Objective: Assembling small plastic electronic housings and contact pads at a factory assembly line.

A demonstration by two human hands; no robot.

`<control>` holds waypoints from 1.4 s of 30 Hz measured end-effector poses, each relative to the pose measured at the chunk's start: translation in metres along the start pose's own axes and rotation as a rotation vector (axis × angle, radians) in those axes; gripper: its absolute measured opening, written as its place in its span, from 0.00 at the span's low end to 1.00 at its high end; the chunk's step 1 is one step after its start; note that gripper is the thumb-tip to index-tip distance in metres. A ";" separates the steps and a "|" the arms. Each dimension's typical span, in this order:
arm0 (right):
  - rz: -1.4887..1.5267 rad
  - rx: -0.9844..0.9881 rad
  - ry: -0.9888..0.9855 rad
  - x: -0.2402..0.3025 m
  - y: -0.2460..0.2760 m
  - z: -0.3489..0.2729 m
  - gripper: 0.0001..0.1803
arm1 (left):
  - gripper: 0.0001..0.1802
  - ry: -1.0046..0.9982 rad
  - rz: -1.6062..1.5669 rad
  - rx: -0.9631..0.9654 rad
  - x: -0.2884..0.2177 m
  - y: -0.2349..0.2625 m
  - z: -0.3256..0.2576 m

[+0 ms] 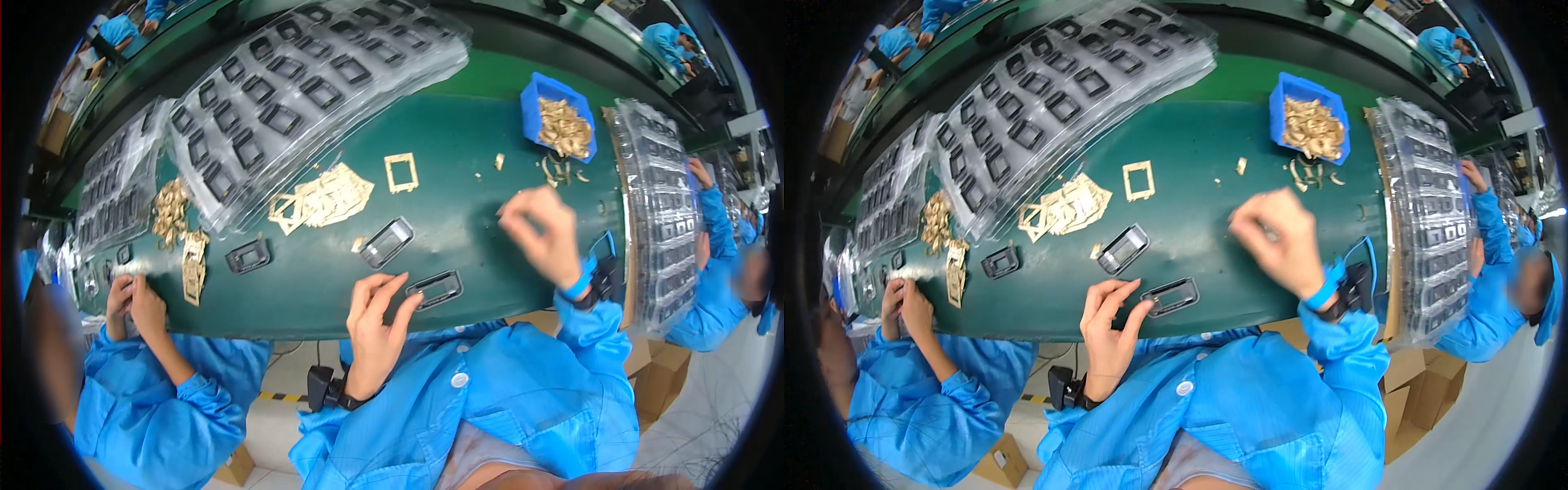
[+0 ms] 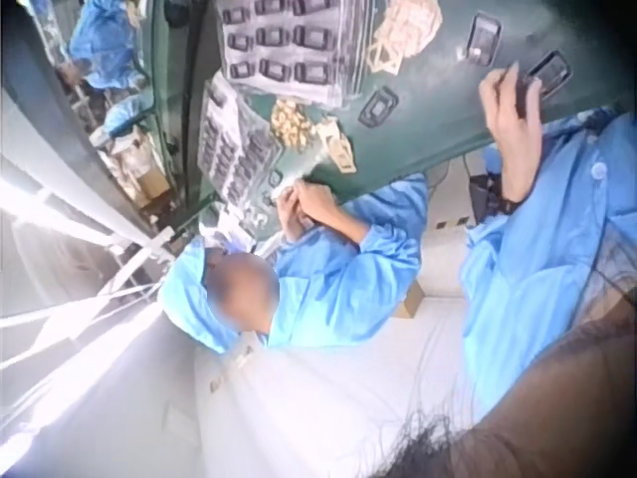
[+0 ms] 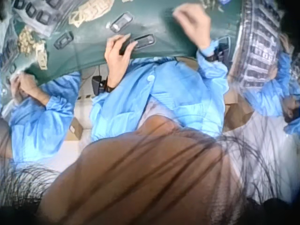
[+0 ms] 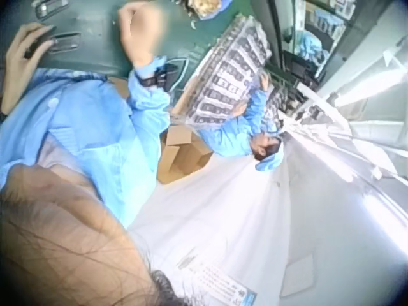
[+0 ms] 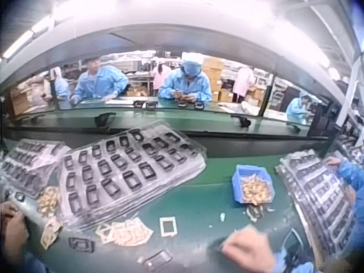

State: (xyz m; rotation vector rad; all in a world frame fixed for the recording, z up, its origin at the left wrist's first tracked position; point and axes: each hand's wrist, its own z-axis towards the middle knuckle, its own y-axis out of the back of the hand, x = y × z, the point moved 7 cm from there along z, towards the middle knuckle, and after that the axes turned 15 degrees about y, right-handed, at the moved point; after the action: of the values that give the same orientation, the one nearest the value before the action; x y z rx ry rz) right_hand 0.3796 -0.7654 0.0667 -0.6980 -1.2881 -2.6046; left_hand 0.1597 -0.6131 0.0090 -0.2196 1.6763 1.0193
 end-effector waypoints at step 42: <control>-0.035 0.039 -0.137 0.047 -0.084 -0.044 0.06 | 0.06 0.216 -0.125 -0.003 0.003 -0.031 0.011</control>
State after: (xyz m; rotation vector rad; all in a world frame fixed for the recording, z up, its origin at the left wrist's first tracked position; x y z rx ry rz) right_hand 0.2952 -0.7451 0.0064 -0.8692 -1.3967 -2.5908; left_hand 0.1852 -0.6236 -0.0096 -0.4445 1.8302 0.9304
